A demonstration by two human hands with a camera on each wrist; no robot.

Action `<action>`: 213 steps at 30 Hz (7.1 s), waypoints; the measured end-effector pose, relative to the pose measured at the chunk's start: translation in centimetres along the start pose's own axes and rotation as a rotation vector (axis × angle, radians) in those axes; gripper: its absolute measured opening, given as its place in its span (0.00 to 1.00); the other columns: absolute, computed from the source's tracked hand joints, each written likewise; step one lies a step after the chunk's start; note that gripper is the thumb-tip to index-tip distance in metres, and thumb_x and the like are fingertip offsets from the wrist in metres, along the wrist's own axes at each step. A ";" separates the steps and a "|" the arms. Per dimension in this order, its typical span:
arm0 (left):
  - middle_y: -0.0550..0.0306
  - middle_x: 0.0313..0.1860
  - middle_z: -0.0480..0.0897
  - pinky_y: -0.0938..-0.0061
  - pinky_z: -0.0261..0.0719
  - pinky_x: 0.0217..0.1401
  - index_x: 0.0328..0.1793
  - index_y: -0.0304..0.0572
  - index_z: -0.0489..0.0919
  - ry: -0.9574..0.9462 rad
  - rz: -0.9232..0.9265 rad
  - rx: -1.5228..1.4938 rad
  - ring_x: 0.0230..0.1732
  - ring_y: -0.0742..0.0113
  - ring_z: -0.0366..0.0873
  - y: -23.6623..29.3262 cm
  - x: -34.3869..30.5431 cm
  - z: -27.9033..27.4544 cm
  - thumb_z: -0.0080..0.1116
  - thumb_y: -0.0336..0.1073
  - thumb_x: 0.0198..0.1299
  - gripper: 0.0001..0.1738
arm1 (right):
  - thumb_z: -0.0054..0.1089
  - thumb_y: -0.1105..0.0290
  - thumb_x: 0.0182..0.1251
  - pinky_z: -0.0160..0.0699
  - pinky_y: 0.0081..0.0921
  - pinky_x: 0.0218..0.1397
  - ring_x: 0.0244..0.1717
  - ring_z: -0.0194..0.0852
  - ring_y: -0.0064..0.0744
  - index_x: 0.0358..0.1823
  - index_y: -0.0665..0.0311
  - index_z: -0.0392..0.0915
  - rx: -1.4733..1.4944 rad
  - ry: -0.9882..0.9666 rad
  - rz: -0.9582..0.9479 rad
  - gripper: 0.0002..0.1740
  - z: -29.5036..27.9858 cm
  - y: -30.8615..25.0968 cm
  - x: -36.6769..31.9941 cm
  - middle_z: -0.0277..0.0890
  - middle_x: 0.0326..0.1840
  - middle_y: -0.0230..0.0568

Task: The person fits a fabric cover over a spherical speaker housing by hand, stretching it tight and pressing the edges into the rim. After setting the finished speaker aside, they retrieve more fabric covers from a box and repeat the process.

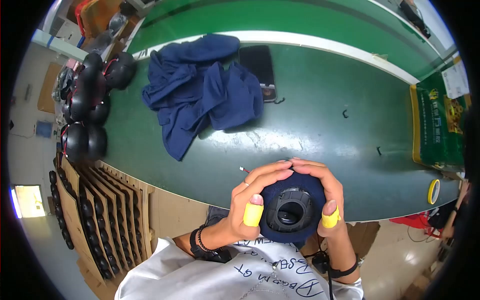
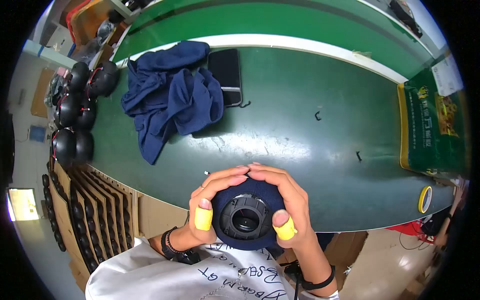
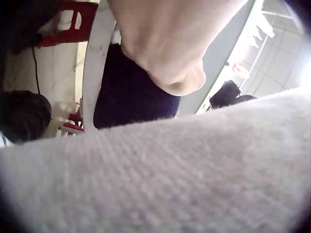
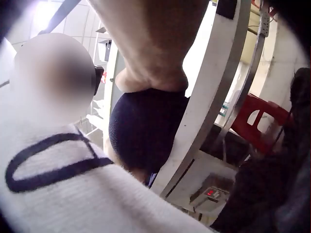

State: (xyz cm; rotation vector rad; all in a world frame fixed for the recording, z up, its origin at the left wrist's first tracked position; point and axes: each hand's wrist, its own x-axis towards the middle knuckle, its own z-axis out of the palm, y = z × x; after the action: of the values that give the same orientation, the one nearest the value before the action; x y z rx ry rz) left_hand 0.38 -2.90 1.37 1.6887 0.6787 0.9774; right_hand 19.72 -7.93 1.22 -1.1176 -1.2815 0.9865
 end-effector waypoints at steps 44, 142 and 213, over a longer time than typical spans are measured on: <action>0.31 0.68 0.79 0.55 0.68 0.77 0.69 0.24 0.76 -0.025 0.032 -0.045 0.72 0.40 0.76 -1.2 -0.3 0.0 0.31 0.51 0.79 0.36 | 0.45 0.22 0.70 0.70 0.43 0.74 0.68 0.78 0.55 0.61 0.79 0.80 -0.072 0.236 -0.055 0.56 1.7 0.2 -2.2 0.80 0.63 0.63; 0.31 0.66 0.76 0.59 0.74 0.71 0.74 0.30 0.66 -0.226 -0.131 0.311 0.69 0.45 0.76 0.0 6.9 -3.4 0.60 0.50 0.73 0.35 | 0.65 0.65 0.77 0.78 0.18 0.39 0.38 0.78 0.20 0.43 0.67 0.78 -0.382 0.323 0.172 0.11 -4.9 -3.8 0.9 0.80 0.35 0.34; 0.69 0.34 0.77 0.86 0.63 0.33 0.54 0.40 0.71 0.269 0.030 -0.217 0.31 0.87 0.65 9.1 8.0 -10.4 0.56 0.26 0.75 0.07 | 0.71 0.72 0.67 0.82 0.31 0.56 0.62 0.75 0.35 0.72 0.67 0.63 0.140 0.224 0.055 0.36 1.2 -9.2 4.2 0.69 0.69 0.49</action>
State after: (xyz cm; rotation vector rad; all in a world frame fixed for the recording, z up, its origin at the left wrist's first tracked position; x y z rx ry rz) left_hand -4.67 5.77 13.76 1.3950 0.6951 1.2666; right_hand 18.34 -5.59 11.07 -1.1253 -0.9925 0.9478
